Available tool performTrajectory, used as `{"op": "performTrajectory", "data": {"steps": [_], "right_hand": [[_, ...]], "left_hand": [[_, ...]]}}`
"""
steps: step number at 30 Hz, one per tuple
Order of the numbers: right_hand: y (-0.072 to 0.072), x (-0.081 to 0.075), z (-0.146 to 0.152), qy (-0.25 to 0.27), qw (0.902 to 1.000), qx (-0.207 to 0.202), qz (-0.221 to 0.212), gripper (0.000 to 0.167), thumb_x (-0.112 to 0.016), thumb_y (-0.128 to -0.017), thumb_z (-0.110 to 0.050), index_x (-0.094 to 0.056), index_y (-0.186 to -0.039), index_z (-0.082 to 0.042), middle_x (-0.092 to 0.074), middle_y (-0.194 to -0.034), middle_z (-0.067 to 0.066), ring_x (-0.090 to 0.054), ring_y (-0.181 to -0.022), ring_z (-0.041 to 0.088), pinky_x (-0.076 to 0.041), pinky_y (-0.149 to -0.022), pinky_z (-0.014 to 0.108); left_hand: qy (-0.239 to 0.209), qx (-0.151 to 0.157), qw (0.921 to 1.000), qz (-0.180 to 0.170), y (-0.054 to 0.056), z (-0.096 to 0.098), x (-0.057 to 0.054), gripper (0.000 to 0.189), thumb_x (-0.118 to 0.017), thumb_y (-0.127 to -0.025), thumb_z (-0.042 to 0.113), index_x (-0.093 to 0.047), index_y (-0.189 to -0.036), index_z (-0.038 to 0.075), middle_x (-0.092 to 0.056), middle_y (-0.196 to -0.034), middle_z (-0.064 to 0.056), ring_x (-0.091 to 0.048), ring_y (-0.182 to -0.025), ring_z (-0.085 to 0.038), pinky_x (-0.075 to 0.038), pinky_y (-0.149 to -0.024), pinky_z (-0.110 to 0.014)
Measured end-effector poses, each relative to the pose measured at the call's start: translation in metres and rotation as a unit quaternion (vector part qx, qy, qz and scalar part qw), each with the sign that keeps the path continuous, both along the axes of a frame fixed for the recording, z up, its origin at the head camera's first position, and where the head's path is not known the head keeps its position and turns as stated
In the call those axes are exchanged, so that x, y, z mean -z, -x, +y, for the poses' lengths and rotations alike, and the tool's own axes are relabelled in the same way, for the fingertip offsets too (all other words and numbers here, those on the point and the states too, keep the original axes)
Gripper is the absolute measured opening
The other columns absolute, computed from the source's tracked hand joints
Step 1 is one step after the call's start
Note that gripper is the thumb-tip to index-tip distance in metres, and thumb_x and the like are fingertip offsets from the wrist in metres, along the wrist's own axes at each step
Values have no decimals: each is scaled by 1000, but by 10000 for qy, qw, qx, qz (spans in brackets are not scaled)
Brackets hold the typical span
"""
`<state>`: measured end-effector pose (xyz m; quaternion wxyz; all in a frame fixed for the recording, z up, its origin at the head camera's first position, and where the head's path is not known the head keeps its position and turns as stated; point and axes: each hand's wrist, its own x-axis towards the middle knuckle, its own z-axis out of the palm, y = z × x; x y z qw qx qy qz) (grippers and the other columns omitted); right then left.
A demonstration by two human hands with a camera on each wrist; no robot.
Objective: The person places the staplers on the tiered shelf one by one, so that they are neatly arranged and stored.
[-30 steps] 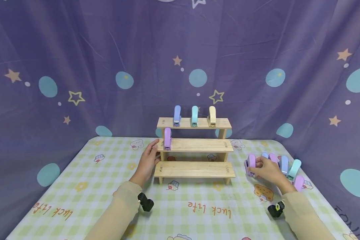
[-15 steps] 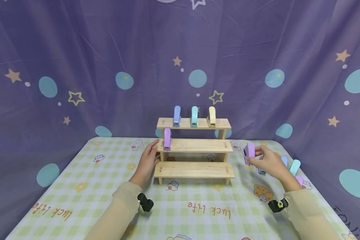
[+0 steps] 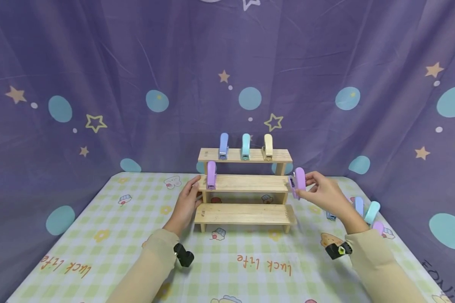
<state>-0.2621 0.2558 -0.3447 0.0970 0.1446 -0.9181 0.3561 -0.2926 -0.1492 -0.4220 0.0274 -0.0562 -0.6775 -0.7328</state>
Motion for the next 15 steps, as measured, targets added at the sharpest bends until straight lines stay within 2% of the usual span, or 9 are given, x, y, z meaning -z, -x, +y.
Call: {"op": "performTrajectory", "data": {"steps": [9, 15], "right_hand": [[15, 1, -38, 340, 9987, -319, -200, 48, -78, -87, -32, -59, -121, -5, -66, -109, 11, -65, -84, 20, -55, -68, 34], [26, 3, -67, 605, 9961, -555, -321, 46, -78, -86, -29, -59, -121, -5, -66, -107, 11, -66, -83, 24, -56, -65, 33]], "left_hand": [[106, -120, 9998, -101, -1, 2, 0, 48, -33, -112, 31, -32, -157, 18, -39, -153, -12, -41, -136, -35, -38, -113, -50], [110, -183, 9998, -30, 2, 1, 1, 47, -36, -111, 34, -36, -156, 18, -38, -154, -15, -41, -137, -36, -37, -113, -50]]}}
